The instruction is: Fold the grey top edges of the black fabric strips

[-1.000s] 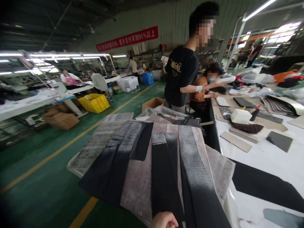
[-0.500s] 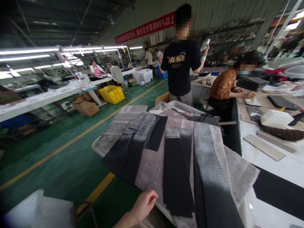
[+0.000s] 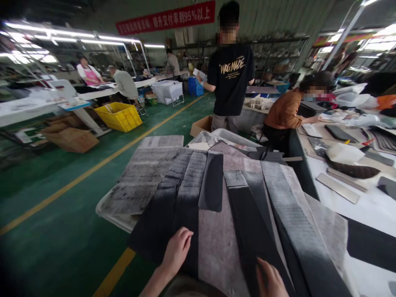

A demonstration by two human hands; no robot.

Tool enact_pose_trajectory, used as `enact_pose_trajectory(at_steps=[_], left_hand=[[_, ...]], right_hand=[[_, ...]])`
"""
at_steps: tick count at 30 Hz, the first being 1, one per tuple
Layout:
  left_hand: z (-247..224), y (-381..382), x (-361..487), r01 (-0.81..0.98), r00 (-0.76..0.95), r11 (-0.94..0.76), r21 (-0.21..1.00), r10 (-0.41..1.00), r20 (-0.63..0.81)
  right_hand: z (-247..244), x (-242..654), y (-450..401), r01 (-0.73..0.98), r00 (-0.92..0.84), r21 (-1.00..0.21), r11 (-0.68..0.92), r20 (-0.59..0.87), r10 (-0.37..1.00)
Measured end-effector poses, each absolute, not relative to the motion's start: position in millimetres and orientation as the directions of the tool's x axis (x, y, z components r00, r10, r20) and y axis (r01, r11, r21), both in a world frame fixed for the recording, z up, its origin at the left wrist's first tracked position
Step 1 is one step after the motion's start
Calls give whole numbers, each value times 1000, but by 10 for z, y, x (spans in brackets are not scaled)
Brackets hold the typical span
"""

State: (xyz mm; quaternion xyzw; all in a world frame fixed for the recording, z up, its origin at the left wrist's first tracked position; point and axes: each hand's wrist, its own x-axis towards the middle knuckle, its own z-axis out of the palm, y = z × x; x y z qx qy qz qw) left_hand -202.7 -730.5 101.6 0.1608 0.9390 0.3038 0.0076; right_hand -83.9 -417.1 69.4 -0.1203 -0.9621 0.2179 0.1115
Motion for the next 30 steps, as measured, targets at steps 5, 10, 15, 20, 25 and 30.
enact_pose_trajectory(at_steps=[5,10,15,20,25,30], left_hand=[[929,-7833,-2453,395,-919,817,421,356,172],[654,-8022,-2574,501,-864,819,279,454,218],[394,-8067,-2540,524,-844,817,240,460,276],[354,-8062,-2532,511,-846,823,246,431,314],[437,-8058,-2530,499,-860,826,263,432,272],[453,-8074,-2520,492,-864,821,288,422,273]], right_hand=[[696,-2079,-5212,-17,-973,-337,941,221,61],[584,-2784,-5604,-72,-972,-202,977,235,-23],[544,-2906,-5530,-120,-962,-146,982,261,-79],[613,-2941,-5489,-154,-959,-138,978,260,-114],[717,-2977,-5395,-108,-967,-160,981,244,-66],[1013,-2985,-5082,-46,-957,-177,983,291,8]])
